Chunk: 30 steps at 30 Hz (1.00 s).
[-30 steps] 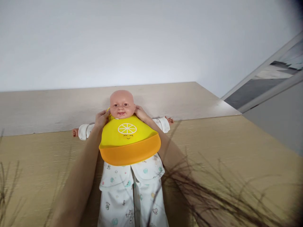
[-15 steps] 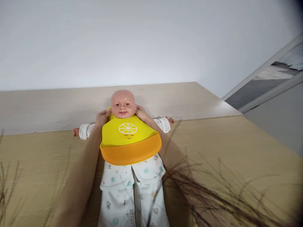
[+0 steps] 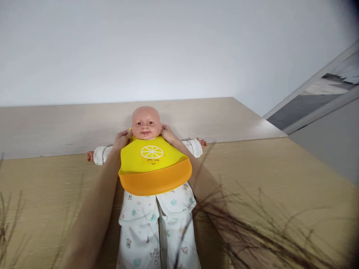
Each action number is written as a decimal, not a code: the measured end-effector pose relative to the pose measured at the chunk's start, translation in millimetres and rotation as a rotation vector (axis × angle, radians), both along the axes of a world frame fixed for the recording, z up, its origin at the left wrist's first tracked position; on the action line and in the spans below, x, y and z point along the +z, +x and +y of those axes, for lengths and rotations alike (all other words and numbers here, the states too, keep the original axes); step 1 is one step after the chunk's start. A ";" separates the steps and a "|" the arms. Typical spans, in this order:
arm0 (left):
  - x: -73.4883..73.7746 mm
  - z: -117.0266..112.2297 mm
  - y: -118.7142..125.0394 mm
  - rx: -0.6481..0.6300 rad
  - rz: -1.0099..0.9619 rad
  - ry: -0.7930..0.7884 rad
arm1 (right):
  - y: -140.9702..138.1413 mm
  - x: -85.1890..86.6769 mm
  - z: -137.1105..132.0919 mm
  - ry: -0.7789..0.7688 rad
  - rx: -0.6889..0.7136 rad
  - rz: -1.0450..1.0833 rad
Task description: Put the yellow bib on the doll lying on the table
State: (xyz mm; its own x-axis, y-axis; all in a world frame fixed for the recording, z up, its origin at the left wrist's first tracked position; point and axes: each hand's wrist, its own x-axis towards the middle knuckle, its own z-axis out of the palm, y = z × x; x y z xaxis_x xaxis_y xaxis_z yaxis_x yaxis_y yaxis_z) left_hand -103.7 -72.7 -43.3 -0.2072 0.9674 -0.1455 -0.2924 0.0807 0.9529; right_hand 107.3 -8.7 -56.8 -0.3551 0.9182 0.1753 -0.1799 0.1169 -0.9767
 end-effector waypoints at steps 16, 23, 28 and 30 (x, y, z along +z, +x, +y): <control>-0.3 -0.3 -0.5 0.161 -0.229 0.103 | 1.5 2.1 4.5 0.006 -0.081 -0.102; -3.5 0.8 -2.0 0.178 -0.317 0.148 | 0.1 3.5 2.2 0.012 -0.106 -0.112; -7.0 2.1 -4.5 0.160 -0.329 0.182 | -4.8 1.4 3.7 -0.001 -0.123 -0.086; -7.7 2.1 -4.9 0.155 -0.342 0.185 | -5.8 0.7 4.5 -0.008 -0.124 -0.077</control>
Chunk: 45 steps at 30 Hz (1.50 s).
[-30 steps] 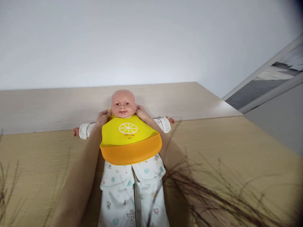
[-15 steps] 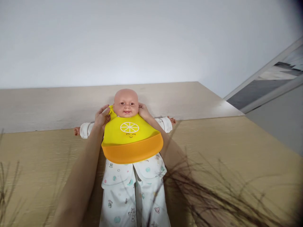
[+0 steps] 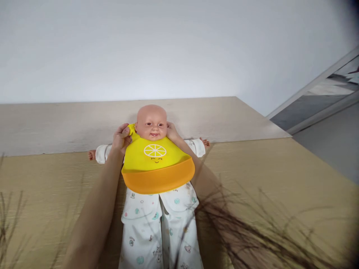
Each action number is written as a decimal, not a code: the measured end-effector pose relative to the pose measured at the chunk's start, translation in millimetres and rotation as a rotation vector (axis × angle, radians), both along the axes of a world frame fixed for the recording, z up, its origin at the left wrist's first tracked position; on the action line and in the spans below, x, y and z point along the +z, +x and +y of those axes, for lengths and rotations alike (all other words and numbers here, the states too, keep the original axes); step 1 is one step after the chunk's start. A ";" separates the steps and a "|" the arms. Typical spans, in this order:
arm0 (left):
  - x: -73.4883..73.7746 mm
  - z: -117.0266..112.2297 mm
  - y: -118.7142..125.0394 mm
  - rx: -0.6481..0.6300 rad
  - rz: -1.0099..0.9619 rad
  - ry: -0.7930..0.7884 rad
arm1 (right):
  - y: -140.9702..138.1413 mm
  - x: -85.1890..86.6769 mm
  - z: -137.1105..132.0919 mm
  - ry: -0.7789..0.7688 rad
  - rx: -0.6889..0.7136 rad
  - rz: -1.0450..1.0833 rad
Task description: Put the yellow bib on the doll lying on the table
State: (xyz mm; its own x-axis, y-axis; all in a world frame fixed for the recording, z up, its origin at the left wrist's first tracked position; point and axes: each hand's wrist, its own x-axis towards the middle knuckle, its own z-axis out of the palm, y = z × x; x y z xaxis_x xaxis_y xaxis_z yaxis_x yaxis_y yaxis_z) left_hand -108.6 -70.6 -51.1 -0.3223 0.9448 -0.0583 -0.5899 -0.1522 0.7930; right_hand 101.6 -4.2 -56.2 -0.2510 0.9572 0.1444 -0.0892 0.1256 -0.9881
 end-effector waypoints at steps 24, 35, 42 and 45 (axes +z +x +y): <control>1.9 -9.2 -4.0 -0.457 0.081 -0.048 | 2.5 -32.1 19.2 -0.062 0.007 0.148; 13.4 -12.1 1.8 -0.436 0.006 -0.082 | 6.0 -23.2 14.9 -0.047 -0.019 0.151; 12.2 -10.5 1.1 -0.426 0.016 -0.087 | 5.5 -23.1 14.9 -0.066 -0.041 0.083; 6.0 -8.4 -1.5 -0.383 0.034 -0.082 | 5.8 -28.7 20.2 -0.041 -0.049 0.072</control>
